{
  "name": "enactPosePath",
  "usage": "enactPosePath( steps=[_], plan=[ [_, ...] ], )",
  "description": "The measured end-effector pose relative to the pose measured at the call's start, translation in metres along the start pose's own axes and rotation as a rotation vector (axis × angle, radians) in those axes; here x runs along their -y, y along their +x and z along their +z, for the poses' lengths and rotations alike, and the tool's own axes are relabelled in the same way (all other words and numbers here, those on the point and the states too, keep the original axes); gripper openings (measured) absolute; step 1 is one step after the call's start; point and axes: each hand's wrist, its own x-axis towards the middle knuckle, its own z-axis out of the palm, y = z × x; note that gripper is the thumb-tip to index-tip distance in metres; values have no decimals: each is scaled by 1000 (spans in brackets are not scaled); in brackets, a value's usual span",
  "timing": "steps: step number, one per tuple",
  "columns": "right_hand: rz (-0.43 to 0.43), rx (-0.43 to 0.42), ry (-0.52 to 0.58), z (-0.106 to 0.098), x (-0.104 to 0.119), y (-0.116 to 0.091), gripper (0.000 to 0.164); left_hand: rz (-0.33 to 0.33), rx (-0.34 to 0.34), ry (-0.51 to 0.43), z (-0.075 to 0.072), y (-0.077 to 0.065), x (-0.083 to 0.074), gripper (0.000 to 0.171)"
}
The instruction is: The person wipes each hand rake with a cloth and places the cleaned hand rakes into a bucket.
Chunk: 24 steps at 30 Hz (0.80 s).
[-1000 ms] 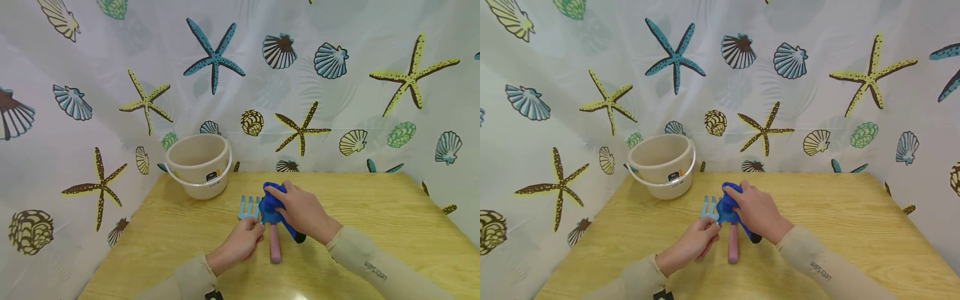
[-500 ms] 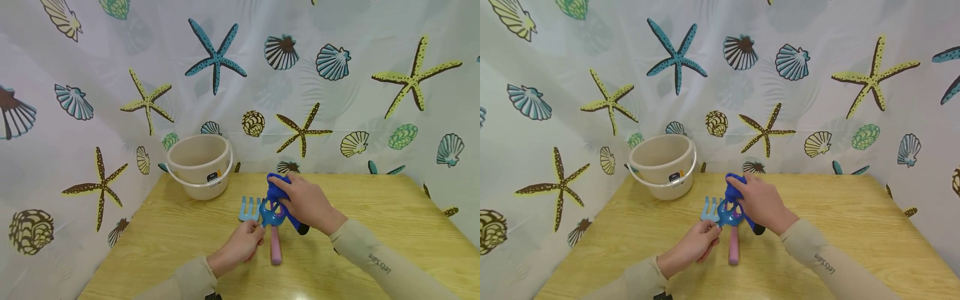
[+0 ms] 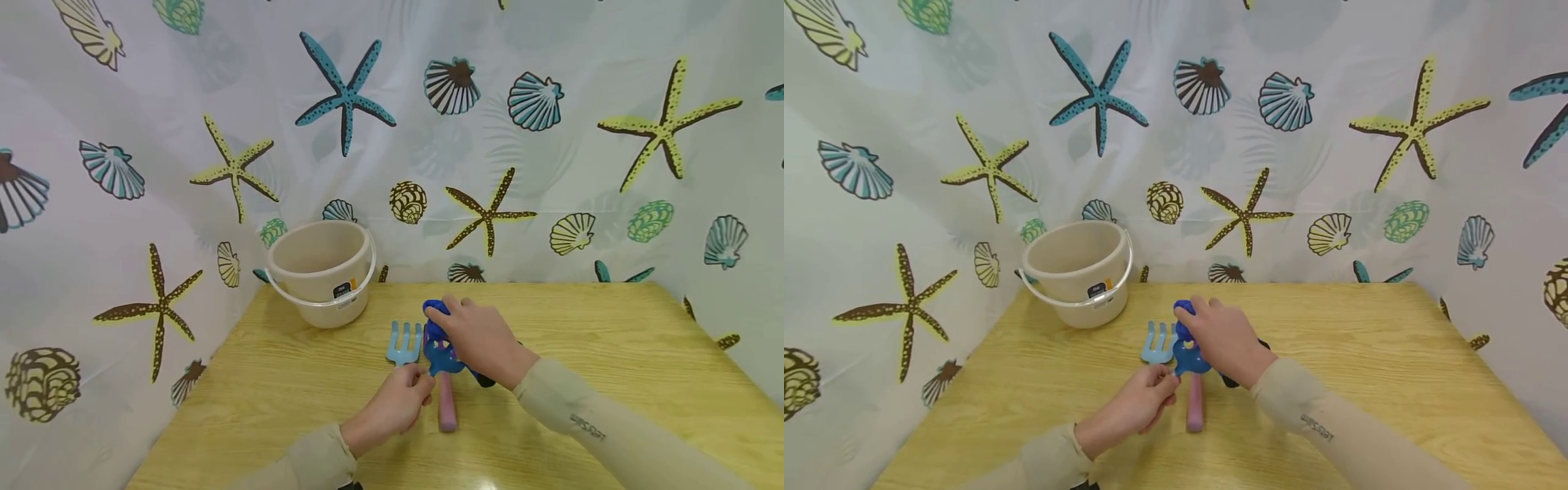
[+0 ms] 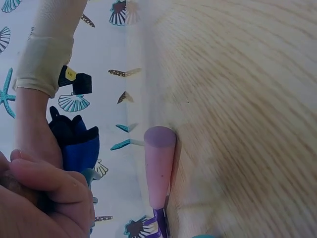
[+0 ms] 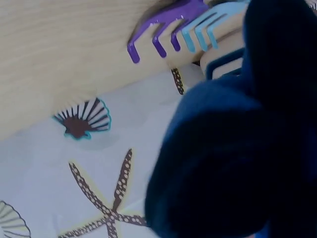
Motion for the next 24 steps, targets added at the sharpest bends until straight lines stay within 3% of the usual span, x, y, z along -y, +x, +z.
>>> enactPosePath(
  steps=[4,6,11,15,24],
  plan=[
    [-12,1,-59,-9,0,4,87,-13,-11,3,-1,0,-2,25],
    [8,31,-19,-14,1,4,78,-10,-8,1,-1,0,-2,25],
    [53,96,206,-24,3,1,50,13,4,-24,-2,-1,-2,21],
    [33,92,281,-28,6,-2,47,22,-10,-29,-4,-1,-3,23],
    [36,38,139,-11,8,3,43,67,-25,5,0,-2,-1,26]
  ],
)
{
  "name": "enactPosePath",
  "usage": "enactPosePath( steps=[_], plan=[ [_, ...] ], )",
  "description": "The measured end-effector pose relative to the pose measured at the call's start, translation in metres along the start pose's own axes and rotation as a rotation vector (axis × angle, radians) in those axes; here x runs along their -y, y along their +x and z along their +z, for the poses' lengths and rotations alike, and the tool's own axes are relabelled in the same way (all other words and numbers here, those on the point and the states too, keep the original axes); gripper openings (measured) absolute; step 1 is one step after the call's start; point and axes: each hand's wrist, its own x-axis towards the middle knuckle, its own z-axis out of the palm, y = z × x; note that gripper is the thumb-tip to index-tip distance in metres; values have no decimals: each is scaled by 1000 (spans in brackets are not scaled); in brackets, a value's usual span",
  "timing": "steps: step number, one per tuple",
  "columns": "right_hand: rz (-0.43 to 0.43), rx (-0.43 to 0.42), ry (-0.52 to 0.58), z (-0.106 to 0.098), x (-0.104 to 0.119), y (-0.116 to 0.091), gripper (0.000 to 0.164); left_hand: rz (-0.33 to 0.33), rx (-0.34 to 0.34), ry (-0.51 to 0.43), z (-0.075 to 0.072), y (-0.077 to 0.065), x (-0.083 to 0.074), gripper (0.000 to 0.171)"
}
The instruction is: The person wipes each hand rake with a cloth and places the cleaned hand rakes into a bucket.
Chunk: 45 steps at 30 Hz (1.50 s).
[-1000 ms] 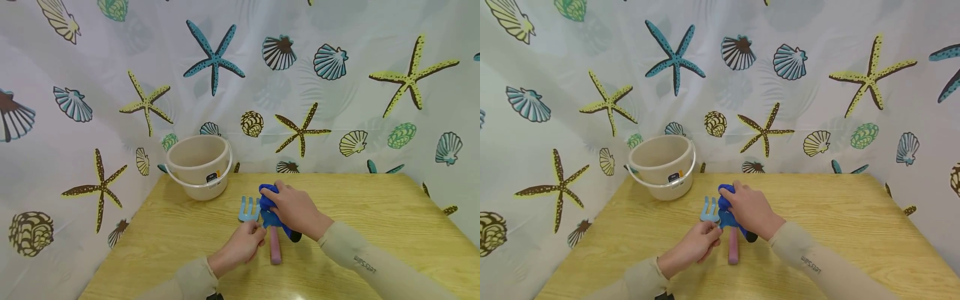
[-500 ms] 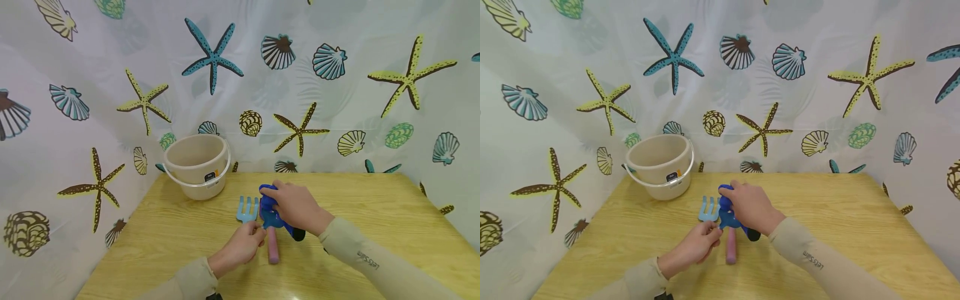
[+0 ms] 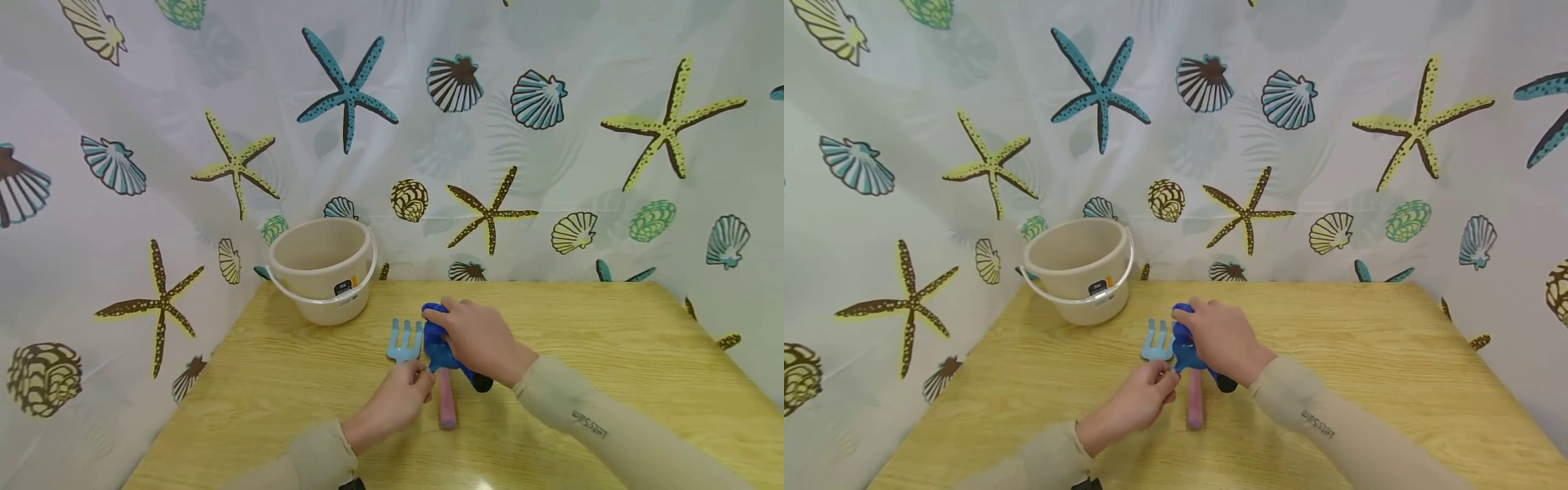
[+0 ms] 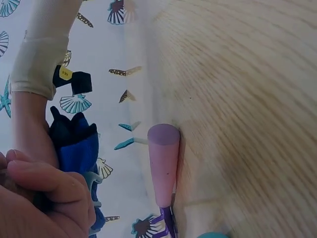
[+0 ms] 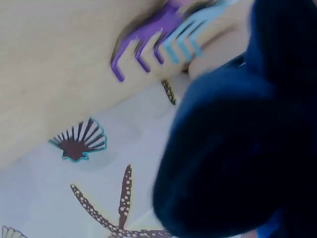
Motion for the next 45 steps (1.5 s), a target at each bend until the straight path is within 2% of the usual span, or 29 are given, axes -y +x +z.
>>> enactPosePath(
  steps=[3,8,13,16,19,23,26,33,38,45],
  plan=[
    [2,-4,39,-1,-2,1,45,5,-4,7,0,-1,0,25],
    [-18,54,165,-15,-1,-3,42,-10,0,-8,-4,-1,-2,25],
    [-68,73,143,-23,7,-11,39,-22,-1,-16,-7,3,0,23],
    [-84,99,136,-24,12,-15,38,-5,-39,28,-8,4,4,22],
    [-68,87,132,-23,16,-15,39,26,-69,61,-7,3,6,21],
    [1,22,127,-18,16,-7,44,40,2,26,-4,1,3,26],
    [33,-1,142,-15,14,-1,46,14,37,-16,-2,-1,0,28],
    [-11,62,202,-24,10,-5,41,-12,-4,-97,-10,3,-1,25],
    [-3,81,197,-28,7,-10,41,4,28,-57,-7,3,-3,27],
    [66,30,182,-20,8,-6,45,7,48,-15,-2,-1,-5,27]
  ],
)
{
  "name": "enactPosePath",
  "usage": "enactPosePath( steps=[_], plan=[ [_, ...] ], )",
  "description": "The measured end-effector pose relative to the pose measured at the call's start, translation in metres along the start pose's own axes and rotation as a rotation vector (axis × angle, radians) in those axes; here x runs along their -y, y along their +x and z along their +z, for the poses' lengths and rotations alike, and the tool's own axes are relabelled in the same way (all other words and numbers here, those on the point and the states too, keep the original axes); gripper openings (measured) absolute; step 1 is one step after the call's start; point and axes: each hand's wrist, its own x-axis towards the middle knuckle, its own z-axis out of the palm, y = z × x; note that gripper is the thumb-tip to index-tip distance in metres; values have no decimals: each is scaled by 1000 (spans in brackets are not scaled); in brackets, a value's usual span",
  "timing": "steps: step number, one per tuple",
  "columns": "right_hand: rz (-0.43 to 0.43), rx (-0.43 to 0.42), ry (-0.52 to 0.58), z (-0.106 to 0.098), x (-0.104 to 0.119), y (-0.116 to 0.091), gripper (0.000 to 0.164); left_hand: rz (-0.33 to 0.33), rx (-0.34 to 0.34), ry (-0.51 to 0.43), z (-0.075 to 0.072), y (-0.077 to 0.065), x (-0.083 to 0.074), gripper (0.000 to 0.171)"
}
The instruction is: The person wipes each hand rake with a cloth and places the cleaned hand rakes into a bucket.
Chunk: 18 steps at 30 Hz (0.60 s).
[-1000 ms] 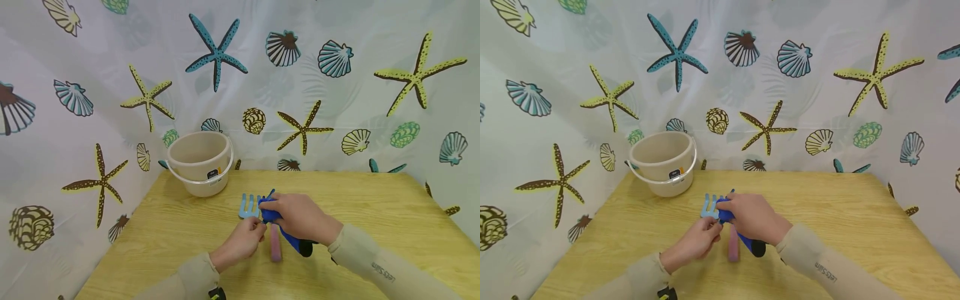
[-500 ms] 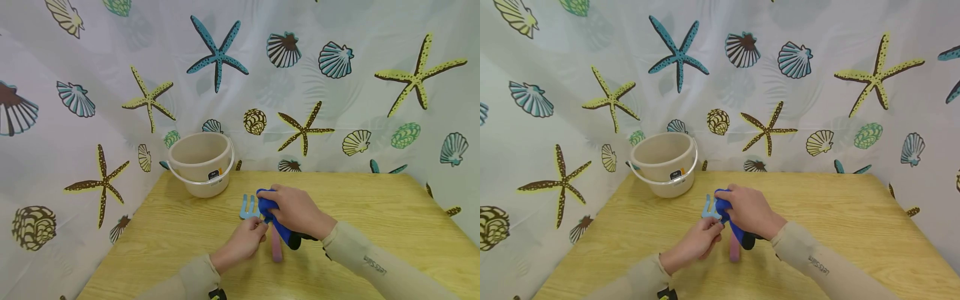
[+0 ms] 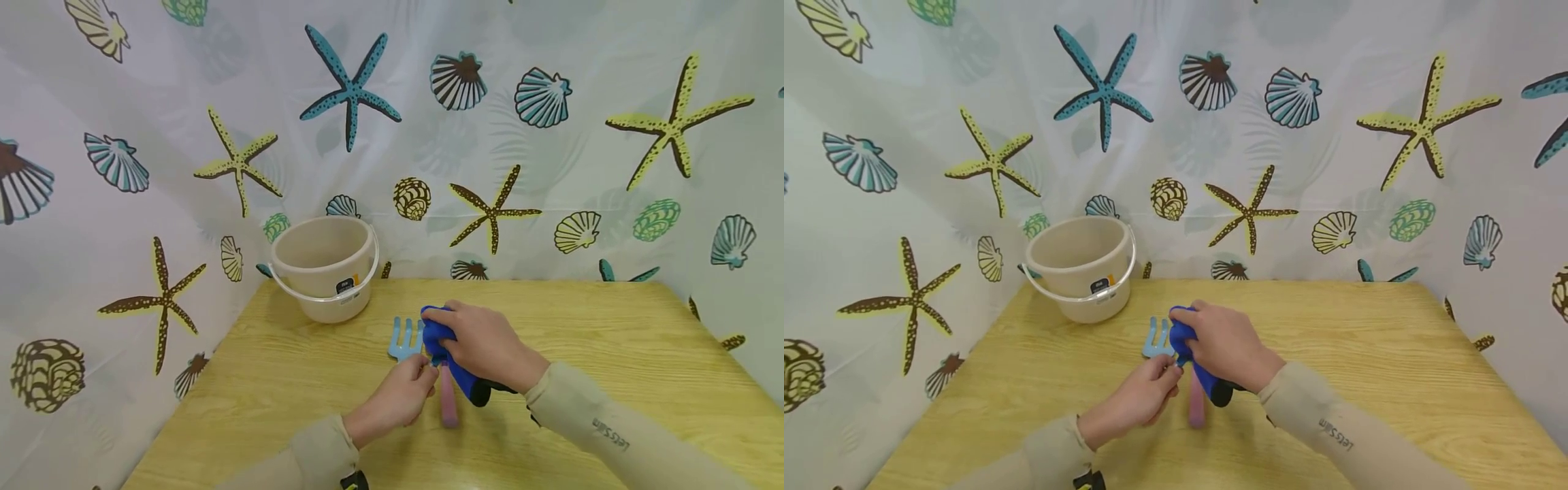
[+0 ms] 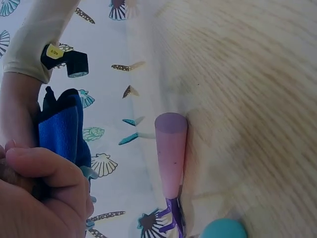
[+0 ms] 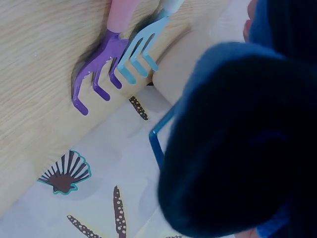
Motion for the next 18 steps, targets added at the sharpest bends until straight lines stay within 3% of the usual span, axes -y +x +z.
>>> enactPosePath(
  steps=[8,13,18],
  plan=[
    [13,-16,35,-5,-3,-3,46,42,-50,9,-12,4,1,28],
    [16,-19,-21,-4,-12,-7,43,14,-67,-77,-14,6,3,25],
    [32,-76,-84,5,-18,-9,41,-4,-67,-73,-10,3,-1,22]
  ],
)
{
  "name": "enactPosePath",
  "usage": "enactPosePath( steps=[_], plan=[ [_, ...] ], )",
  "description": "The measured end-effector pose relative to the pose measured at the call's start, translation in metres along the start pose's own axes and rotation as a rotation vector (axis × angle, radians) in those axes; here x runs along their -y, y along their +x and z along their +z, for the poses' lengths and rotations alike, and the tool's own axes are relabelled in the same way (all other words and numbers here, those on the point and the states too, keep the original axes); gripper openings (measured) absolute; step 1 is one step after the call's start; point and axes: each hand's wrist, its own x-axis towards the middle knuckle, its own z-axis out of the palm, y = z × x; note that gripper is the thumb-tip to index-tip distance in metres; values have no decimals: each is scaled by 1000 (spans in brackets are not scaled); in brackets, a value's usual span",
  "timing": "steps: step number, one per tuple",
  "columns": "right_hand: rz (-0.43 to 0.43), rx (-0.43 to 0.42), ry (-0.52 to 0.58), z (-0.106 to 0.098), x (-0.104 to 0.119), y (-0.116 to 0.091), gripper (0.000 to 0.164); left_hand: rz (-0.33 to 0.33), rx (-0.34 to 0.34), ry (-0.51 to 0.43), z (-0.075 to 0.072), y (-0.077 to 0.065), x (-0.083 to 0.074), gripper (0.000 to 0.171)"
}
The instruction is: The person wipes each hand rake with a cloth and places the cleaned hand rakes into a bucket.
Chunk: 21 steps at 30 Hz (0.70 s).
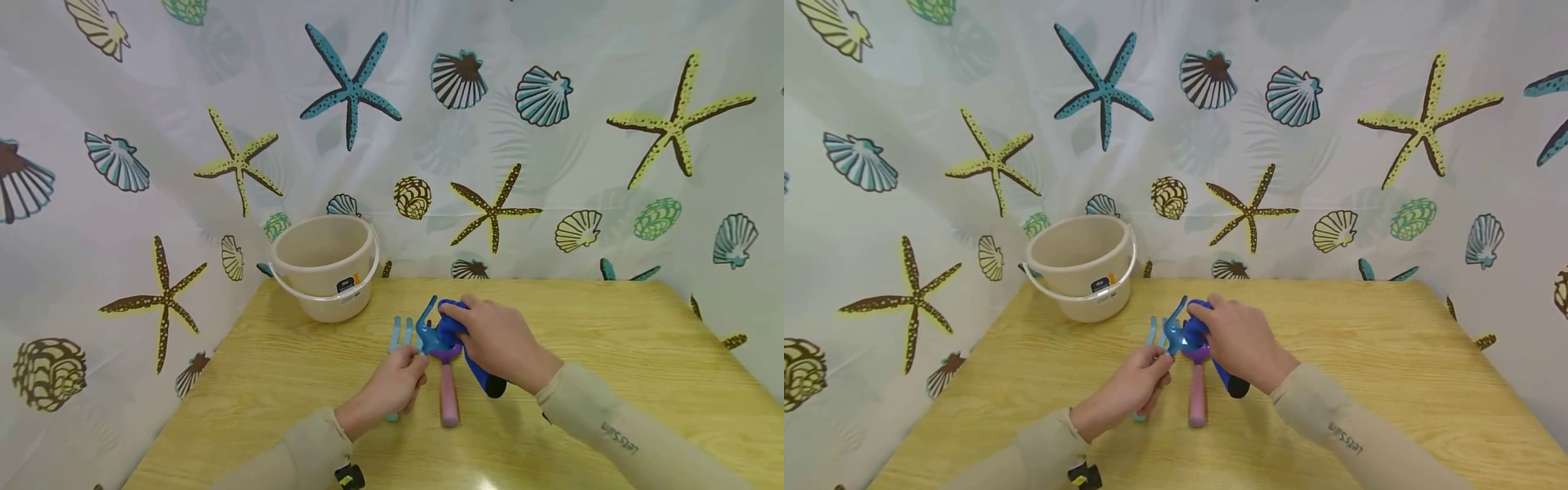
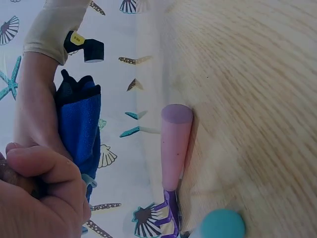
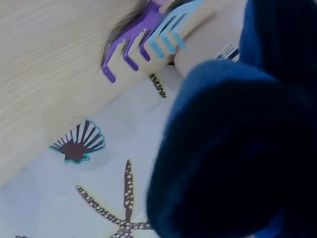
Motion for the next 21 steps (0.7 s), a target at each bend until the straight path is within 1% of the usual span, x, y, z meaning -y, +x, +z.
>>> enactPosePath(
  steps=[2,4,7,9,12,15,21],
  plan=[
    [-13,-7,16,1,2,-2,42,3,-9,20,2,-1,0,22],
    [-28,3,64,-2,8,-4,43,11,-13,24,4,-2,0,22],
    [-62,31,133,-7,18,-4,45,20,12,-3,6,0,2,24],
    [-69,40,140,-9,22,-2,46,23,34,-20,6,0,2,26],
    [-66,28,105,-8,22,-1,46,21,51,-35,6,1,0,28],
    [-53,9,67,-4,17,-2,45,3,44,-32,6,-1,-1,26],
    [-62,-4,-15,2,5,-7,41,-19,29,-40,7,-5,0,25]
  ],
)
